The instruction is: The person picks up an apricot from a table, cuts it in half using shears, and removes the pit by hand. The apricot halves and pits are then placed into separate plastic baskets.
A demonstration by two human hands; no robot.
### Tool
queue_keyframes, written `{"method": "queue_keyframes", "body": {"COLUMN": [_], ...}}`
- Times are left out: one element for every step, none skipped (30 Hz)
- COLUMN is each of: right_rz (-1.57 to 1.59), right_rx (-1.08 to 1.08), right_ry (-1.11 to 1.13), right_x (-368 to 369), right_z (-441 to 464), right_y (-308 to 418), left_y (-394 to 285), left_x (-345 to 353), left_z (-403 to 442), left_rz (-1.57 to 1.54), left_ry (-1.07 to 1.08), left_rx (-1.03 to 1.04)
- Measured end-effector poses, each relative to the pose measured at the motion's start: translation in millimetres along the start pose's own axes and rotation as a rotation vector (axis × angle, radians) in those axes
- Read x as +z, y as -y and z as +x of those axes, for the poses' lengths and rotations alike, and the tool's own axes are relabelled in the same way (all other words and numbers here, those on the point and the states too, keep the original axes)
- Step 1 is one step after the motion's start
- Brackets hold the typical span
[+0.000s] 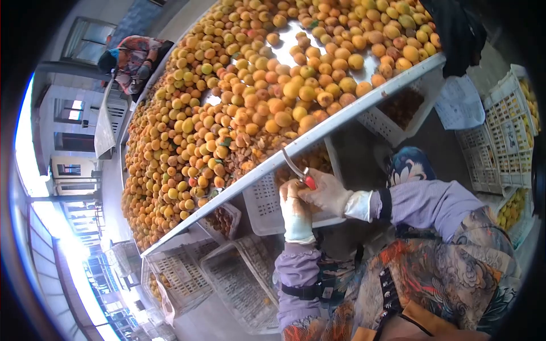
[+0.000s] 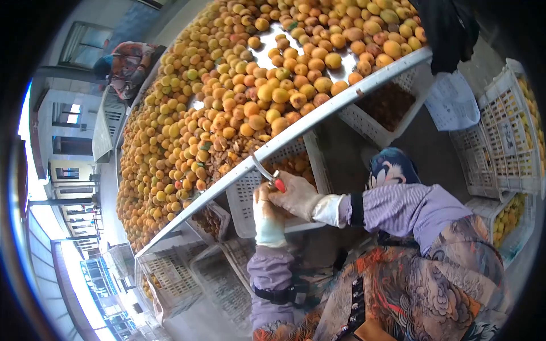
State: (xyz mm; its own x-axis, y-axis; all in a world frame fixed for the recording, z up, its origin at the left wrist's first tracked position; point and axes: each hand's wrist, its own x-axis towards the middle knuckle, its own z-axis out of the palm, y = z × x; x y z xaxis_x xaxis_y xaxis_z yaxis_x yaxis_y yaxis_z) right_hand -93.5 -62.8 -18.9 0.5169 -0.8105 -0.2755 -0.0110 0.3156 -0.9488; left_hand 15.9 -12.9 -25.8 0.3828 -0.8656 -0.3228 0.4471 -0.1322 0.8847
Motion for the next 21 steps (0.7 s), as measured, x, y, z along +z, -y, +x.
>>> {"method": "queue_keyframes", "body": {"right_rz": [-0.031,-0.033,-0.115,-0.197,-0.219,-0.03,0.161,0.143,0.249,0.342,0.376,0.363,0.338,0.311,0.295,0.223,0.153,0.144,0.075,0.006,0.007], "right_rx": [-0.012,-0.011,0.006,0.023,0.0,-0.006,-0.006,-0.014,0.001,0.02,0.007,0.007,-0.014,-0.035,-0.035,-0.072,-0.108,-0.104,-0.123,-0.141,-0.13], "right_ry": [-0.008,-0.025,-0.018,-0.014,-0.006,0.039,0.082,0.088,0.14,0.201,0.218,0.226,0.235,0.245,0.254,0.227,0.199,0.205,0.183,0.159,0.159], "right_x": [1.4,2.0,0.6,0.7,4.0,7.4,10.1,10.8,11.0,12.0,15.5,16.8,18.3,19.4,21.4,23.6,24.5,24.6,26.0,26.0,25.1], "right_z": [0.0,-1.9,-2.4,-2.2,-1.2,-0.2,-1.1,-3.1,-5.1,-6.5,-3.0,-4.2,-6.0,-7.7,-12.3,-18.5,-21.9,-20.8,-18.6,-17.0,-15.8], "right_y": [-2.5,-4.9,-2.1,1.3,0.4,-5.6,-10.1,-14.6,-17.3,-20.2,-30.9,-27.1,-23.6,-19.6,-8.0,4.4,11.8,8.5,0.8,-6.6,-7.6], "left_y": [3.7,8.4,7.7,2.3,-1.7,-3.8,-4.4,-4.9,-5.0,-2.8,1.2,2.4,3.6,4.5,3.2,0.0,-6.3,-9.5,-6.2,-2.7,-8.2], "left_x": [-0.3,-6.1,-7.2,-2.9,2.6,3.7,3.6,4.5,6.8,4.9,-0.3,-3.4,-5.2,-5.9,-4.9,-3.7,-1.9,-2.0,-6.7,-10.1,-7.8], "left_z": [1.5,3.8,2.3,2.0,-0.5,-1.3,-2.9,-4.0,-4.5,-5.1,-4.3,-3.8,-2.7,-1.3,0.0,1.1,0.6,-1.1,2.9,5.0,5.2], "left_rz": [-0.018,0.036,0.095,0.152,0.185,0.165,0.061,-0.041,0.003,-0.027,0.038,0.104,0.091,0.042,-0.01,-0.027,-0.106,-0.179,-0.183,-0.187,-0.153], "left_ry": [-0.002,0.004,-0.016,-0.039,-0.09,-0.092,-0.105,-0.115,-0.159,-0.165,-0.186,-0.207,-0.213,-0.231,-0.247,-0.253,-0.285,-0.317,-0.315,-0.318,-0.291], "left_rx": [0.011,0.048,0.062,0.074,0.102,0.12,0.069,0.018,0.059,0.074,0.088,0.1,0.106,0.096,0.088,0.096,0.023,-0.054,-0.047,-0.052,-0.019]}}
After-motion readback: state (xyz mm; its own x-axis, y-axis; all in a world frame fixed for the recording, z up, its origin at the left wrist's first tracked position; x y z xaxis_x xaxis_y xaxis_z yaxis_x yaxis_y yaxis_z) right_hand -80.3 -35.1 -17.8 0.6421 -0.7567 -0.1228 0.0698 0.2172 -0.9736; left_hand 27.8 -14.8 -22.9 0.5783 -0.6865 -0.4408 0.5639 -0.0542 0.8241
